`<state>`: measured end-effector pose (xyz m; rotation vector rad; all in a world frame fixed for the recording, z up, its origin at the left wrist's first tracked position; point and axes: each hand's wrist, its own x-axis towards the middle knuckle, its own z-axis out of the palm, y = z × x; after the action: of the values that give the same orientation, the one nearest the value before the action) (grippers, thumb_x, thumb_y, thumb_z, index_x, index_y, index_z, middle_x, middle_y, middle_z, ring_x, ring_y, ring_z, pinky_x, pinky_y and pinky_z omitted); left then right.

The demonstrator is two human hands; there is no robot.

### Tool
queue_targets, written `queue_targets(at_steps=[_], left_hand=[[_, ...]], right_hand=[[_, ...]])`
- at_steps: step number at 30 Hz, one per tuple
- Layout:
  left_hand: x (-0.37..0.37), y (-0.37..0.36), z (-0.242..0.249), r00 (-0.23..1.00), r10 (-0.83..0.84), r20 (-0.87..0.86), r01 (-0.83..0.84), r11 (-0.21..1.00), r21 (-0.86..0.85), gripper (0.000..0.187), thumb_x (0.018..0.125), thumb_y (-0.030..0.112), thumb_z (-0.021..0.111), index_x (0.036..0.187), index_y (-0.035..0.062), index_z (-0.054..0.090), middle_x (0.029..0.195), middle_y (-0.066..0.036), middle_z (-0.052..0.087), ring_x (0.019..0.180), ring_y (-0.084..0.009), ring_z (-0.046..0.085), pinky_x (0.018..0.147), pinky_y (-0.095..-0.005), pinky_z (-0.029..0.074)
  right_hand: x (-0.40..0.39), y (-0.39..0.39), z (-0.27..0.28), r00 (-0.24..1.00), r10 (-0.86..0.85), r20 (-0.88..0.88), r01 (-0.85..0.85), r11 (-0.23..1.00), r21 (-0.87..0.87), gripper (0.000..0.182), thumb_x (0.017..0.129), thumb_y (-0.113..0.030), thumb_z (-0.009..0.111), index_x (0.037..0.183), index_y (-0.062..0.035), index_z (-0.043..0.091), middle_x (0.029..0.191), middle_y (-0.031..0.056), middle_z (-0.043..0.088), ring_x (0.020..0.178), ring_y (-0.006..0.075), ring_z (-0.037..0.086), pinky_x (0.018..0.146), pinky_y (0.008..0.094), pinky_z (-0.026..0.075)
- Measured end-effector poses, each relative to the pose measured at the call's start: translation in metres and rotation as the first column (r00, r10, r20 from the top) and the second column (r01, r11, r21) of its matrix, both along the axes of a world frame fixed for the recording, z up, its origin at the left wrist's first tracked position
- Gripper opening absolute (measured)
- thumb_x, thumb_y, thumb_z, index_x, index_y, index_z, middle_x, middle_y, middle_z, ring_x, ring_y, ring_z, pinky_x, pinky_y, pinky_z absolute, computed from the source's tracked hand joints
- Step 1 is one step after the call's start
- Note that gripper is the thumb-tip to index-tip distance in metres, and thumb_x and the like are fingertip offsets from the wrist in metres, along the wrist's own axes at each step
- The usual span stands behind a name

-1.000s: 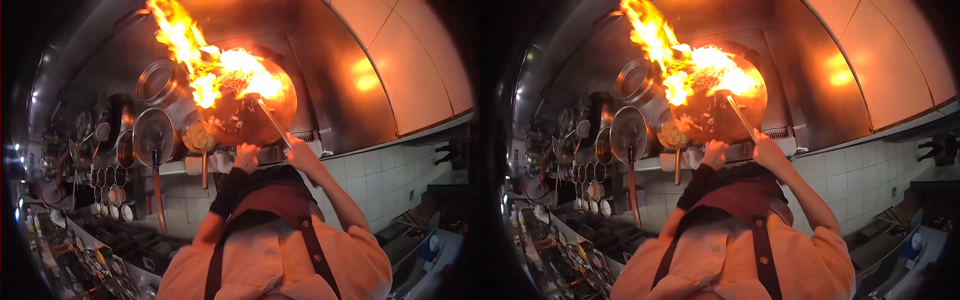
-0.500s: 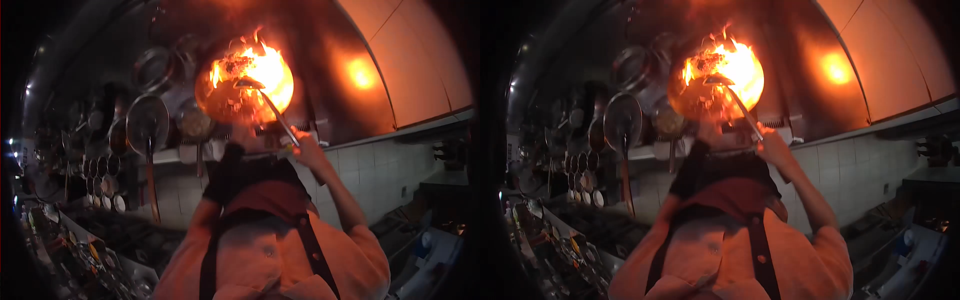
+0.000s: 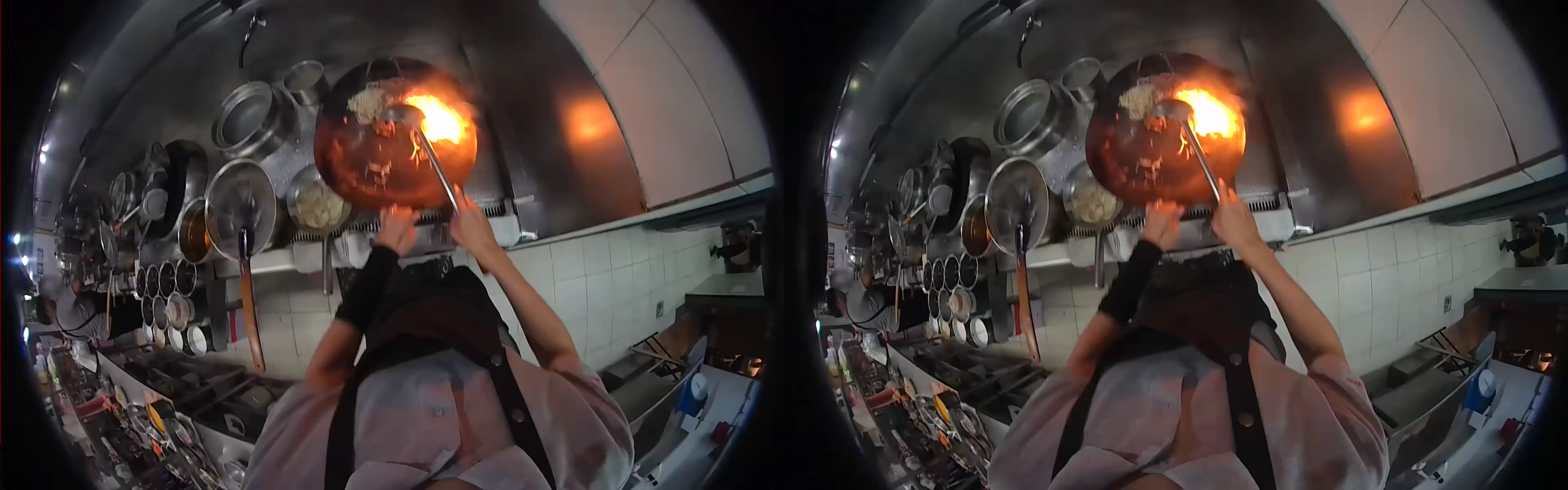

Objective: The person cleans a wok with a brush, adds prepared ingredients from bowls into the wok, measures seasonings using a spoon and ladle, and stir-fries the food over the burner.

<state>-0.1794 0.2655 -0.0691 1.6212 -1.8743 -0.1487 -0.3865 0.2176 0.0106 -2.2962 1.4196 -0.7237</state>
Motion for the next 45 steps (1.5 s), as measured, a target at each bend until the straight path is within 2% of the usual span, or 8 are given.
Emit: queue_targets(at_steps=[3,5,9,16,26,38,42,45], left_hand=[[0.005,-0.029,0.020,0.993,0.027,0.113,0.000,0.972,-0.236,0.018,0.090,0.018,0.058,0.094,0.0078,0.072,0.089,-0.016,0.071,0.101,-0.0368,0.066,0.089,-0.0527,0.045],[0.019,-0.070,0.036,0.997,0.049,0.067,-0.069,0.936,0.344,0.021,0.091,0.023,0.058,0.084,0.0074,0.071,0.081,-0.017,0.069,0.087,-0.0395,0.065,0.080,-0.0531,0.046],[0.025,-0.102,0.048,1.000,0.005,-0.018,-0.005,1.000,-0.005,0.018,0.093,0.022,0.060,0.084,0.0089,0.067,0.082,-0.015,0.067,0.085,-0.0379,0.061,0.076,-0.0501,0.043],[0.004,-0.033,-0.012,0.993,0.042,0.114,-0.029,0.993,-0.113,0.014,0.093,0.022,0.060,0.095,0.0129,0.070,0.109,-0.011,0.069,0.107,-0.0361,0.059,0.091,-0.0533,0.041],[0.023,-0.110,0.017,1.000,0.021,-0.019,-0.019,0.995,0.099,0.023,0.097,0.022,0.059,0.079,0.0080,0.063,0.075,-0.015,0.064,0.083,-0.0411,0.063,0.071,-0.0544,0.042],[-0.002,-0.064,-0.013,0.981,0.105,0.164,-0.100,0.994,-0.038,0.013,0.086,0.022,0.060,0.091,0.0134,0.069,0.093,-0.011,0.067,0.102,-0.0375,0.059,0.086,-0.0581,0.041],[0.015,-0.120,0.020,0.988,0.075,0.132,-0.119,0.926,0.359,0.037,0.073,0.012,0.063,0.109,0.0064,0.070,0.107,-0.017,0.065,0.112,-0.0401,0.057,0.100,-0.0541,0.043],[0.013,-0.043,0.085,0.997,0.030,0.078,-0.042,0.986,0.159,0.055,0.087,0.013,0.062,0.137,-0.0087,0.054,0.147,-0.028,0.045,0.135,-0.0445,0.042,0.114,-0.0496,0.036]], right_hand=[[-0.038,0.017,0.062,0.983,0.106,0.151,-0.148,0.941,0.303,0.058,0.080,0.005,0.050,0.137,0.0053,0.055,0.079,0.0251,0.063,0.077,0.0372,0.069,0.070,0.0480,0.055],[-0.042,0.011,0.148,0.978,0.188,-0.085,-0.074,0.706,0.704,0.053,0.083,0.008,0.051,0.136,0.0079,0.054,0.079,0.0255,0.064,0.072,0.0322,0.069,0.067,0.0446,0.058],[-0.032,-0.025,0.066,0.952,0.297,-0.077,-0.278,0.941,0.193,0.037,0.082,-0.001,0.064,0.116,0.0099,0.058,0.066,0.0247,0.064,0.062,0.0376,0.069,0.059,0.0465,0.057],[-0.028,0.011,0.026,0.999,0.040,0.034,-0.043,0.993,0.107,0.057,0.084,0.003,0.058,0.140,0.0049,0.052,0.102,0.0311,0.066,0.093,0.0468,0.066,0.084,0.0486,0.054],[-0.056,-0.011,0.118,0.953,0.297,-0.062,-0.220,0.817,0.533,0.063,0.078,0.003,0.056,0.140,0.0088,0.047,0.096,0.0313,0.063,0.092,0.0489,0.065,0.081,0.0534,0.052],[-0.037,0.031,0.058,0.995,0.087,0.043,-0.092,0.982,0.165,0.068,0.083,0.007,0.057,0.149,0.0044,0.038,0.114,0.0329,0.064,0.089,0.0526,0.065,0.083,0.0562,0.055],[-0.021,0.005,0.114,0.733,-0.290,0.615,-0.285,0.690,0.665,0.054,0.095,-0.002,0.065,0.148,-0.0024,0.050,0.069,0.0041,0.056,0.046,0.0095,0.047,0.039,0.0266,0.038],[-0.014,-0.043,0.102,0.678,-0.306,0.668,-0.427,0.576,0.697,0.022,0.099,-0.006,0.060,0.121,0.0003,0.062,0.055,0.0008,0.048,0.039,0.0079,0.041,0.034,0.0275,0.033]])
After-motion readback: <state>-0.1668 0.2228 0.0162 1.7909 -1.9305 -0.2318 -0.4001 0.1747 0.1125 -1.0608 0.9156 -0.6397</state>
